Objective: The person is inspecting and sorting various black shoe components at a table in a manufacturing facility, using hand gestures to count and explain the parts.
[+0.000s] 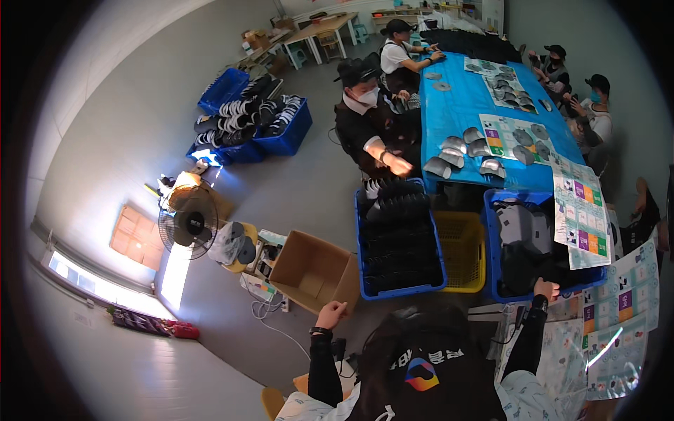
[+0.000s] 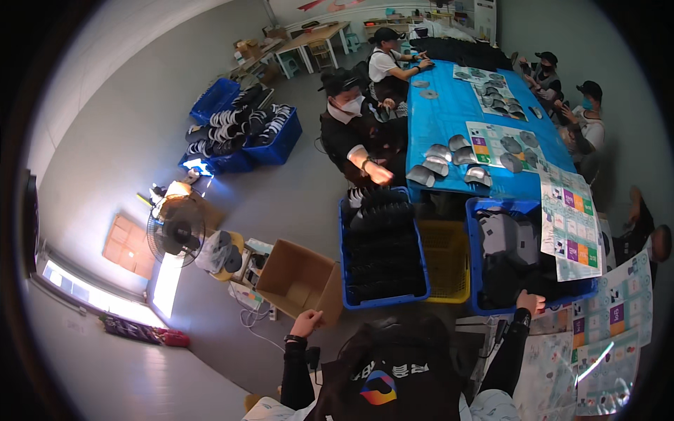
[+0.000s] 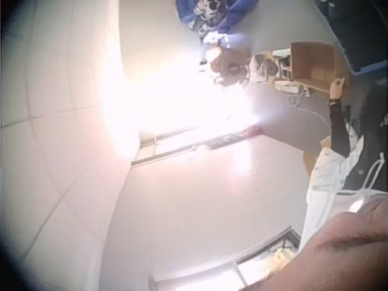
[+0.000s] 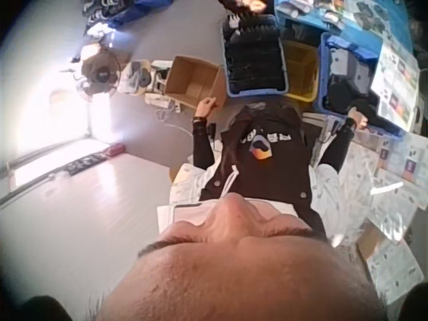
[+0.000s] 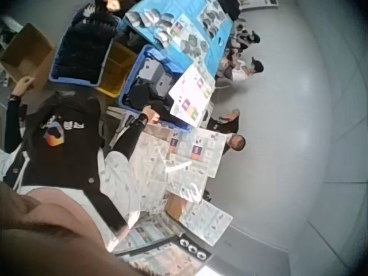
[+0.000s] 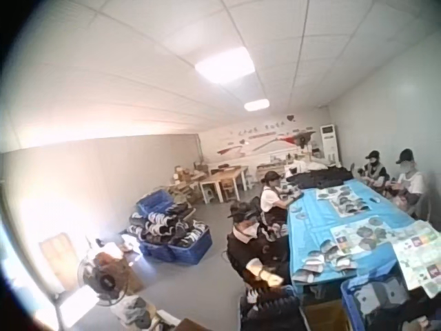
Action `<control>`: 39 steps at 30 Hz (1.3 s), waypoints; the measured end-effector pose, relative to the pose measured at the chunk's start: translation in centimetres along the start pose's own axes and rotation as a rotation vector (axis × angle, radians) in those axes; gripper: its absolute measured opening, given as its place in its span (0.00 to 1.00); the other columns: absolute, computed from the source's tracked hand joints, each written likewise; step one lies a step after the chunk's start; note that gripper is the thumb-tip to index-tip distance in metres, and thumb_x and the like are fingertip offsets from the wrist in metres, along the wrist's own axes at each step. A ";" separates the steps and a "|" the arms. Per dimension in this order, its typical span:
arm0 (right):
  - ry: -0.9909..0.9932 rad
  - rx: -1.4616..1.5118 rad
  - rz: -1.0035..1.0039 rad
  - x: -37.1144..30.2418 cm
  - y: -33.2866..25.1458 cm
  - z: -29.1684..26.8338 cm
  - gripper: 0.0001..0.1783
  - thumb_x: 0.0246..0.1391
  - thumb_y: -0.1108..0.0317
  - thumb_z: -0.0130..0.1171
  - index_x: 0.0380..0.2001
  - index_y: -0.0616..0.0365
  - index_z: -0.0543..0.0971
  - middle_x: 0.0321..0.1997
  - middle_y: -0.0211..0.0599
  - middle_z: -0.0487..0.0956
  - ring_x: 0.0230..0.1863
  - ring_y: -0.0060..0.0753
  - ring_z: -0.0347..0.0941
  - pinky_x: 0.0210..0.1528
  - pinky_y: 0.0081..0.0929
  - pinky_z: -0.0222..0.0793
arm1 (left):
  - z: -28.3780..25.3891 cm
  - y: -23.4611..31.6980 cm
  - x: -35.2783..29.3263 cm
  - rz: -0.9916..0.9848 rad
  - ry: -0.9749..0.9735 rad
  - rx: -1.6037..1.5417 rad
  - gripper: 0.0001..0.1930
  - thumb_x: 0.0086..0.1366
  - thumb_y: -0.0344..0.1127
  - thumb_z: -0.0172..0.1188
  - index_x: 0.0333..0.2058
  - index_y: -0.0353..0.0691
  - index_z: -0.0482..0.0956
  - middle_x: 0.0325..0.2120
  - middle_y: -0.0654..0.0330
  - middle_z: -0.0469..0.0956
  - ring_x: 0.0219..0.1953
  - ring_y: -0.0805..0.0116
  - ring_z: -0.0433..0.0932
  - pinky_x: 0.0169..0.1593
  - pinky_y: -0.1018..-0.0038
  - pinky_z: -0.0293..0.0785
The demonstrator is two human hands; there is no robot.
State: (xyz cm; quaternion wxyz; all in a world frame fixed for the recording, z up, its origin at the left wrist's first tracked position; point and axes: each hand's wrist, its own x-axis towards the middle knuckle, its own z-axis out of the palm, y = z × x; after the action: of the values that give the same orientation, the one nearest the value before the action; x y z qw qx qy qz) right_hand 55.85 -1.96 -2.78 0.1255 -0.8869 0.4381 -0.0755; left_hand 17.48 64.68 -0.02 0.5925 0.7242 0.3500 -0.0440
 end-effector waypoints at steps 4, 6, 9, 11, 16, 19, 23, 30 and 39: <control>0.037 -0.103 -0.022 -2.9 -1.8 -0.8 0.45 0.50 0.49 0.66 0.61 0.72 0.62 0.66 0.59 0.63 0.70 0.63 0.58 0.71 0.50 0.56 | 0.5 1.4 0.4 0.142 -0.065 0.045 0.17 0.71 0.45 0.62 0.40 0.33 0.81 0.31 0.60 0.85 0.34 0.73 0.82 0.40 0.75 0.77; 0.057 -0.132 0.043 -3.9 -1.9 -1.3 0.49 0.50 0.50 0.66 0.64 0.74 0.59 0.70 0.61 0.60 0.73 0.63 0.54 0.73 0.50 0.55 | 1.1 3.9 0.0 0.131 -0.065 0.081 0.17 0.71 0.45 0.62 0.40 0.33 0.81 0.32 0.60 0.85 0.35 0.73 0.82 0.41 0.74 0.77; 0.064 -0.050 0.151 -4.3 -2.2 -1.1 0.57 0.50 0.52 0.68 0.72 0.73 0.51 0.78 0.62 0.49 0.79 0.61 0.45 0.76 0.48 0.53 | 1.5 6.1 -0.3 0.143 -0.051 0.106 0.16 0.71 0.44 0.62 0.41 0.33 0.81 0.33 0.60 0.85 0.35 0.73 0.82 0.42 0.74 0.78; 0.144 -0.105 0.186 -4.0 -1.5 -0.4 0.54 0.54 0.51 0.66 0.73 0.68 0.51 0.81 0.55 0.46 0.81 0.54 0.41 0.69 0.49 0.68 | 2.0 7.4 0.1 0.172 -0.069 0.099 0.16 0.71 0.43 0.62 0.42 0.33 0.81 0.33 0.60 0.85 0.35 0.73 0.82 0.43 0.75 0.78; 0.189 -0.220 0.050 -5.2 -2.3 -0.6 0.54 0.51 0.49 0.67 0.70 0.74 0.57 0.78 0.65 0.51 0.80 0.58 0.47 0.76 0.45 0.54 | 1.7 7.5 0.7 0.236 -0.093 0.001 0.13 0.72 0.38 0.61 0.43 0.32 0.80 0.33 0.59 0.84 0.37 0.73 0.83 0.43 0.76 0.78; 0.165 -0.283 0.000 -6.9 -3.5 -2.0 0.53 0.52 0.47 0.65 0.68 0.78 0.59 0.75 0.68 0.58 0.78 0.60 0.49 0.80 0.45 0.44 | 1.3 7.4 1.1 0.153 -0.098 0.052 0.13 0.73 0.37 0.60 0.45 0.30 0.79 0.35 0.57 0.84 0.39 0.71 0.83 0.45 0.76 0.77; 0.313 -0.275 -0.034 -4.4 -1.4 0.1 0.53 0.50 0.49 0.67 0.68 0.77 0.59 0.75 0.67 0.58 0.77 0.61 0.53 0.77 0.46 0.53 | 1.9 7.5 2.5 0.196 -0.148 0.042 0.13 0.74 0.37 0.60 0.45 0.30 0.78 0.35 0.58 0.84 0.39 0.72 0.83 0.45 0.77 0.77; 0.138 -0.172 0.074 -5.0 -2.6 -2.4 0.51 0.48 0.52 0.69 0.70 0.63 0.61 0.79 0.56 0.51 0.80 0.57 0.47 0.74 0.54 0.55 | 2.5 9.0 0.5 0.178 -0.088 0.259 0.16 0.72 0.42 0.61 0.45 0.33 0.81 0.34 0.59 0.85 0.38 0.72 0.83 0.45 0.74 0.77; 0.062 0.482 -1.025 -15.6 -13.9 -13.5 0.31 0.52 0.73 0.60 0.61 0.68 0.70 0.74 0.60 0.59 0.75 0.62 0.52 0.74 0.51 0.51 | 1.1 5.0 -4.8 -0.003 0.135 0.263 0.18 0.69 0.46 0.63 0.44 0.34 0.82 0.33 0.58 0.85 0.36 0.69 0.84 0.42 0.72 0.78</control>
State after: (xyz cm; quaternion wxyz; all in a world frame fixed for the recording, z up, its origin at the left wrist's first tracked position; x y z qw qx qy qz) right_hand 53.68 16.52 13.76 0.2589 -0.9298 -0.0748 -0.2507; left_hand 17.04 61.23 6.11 0.4673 0.7964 0.3815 -0.0416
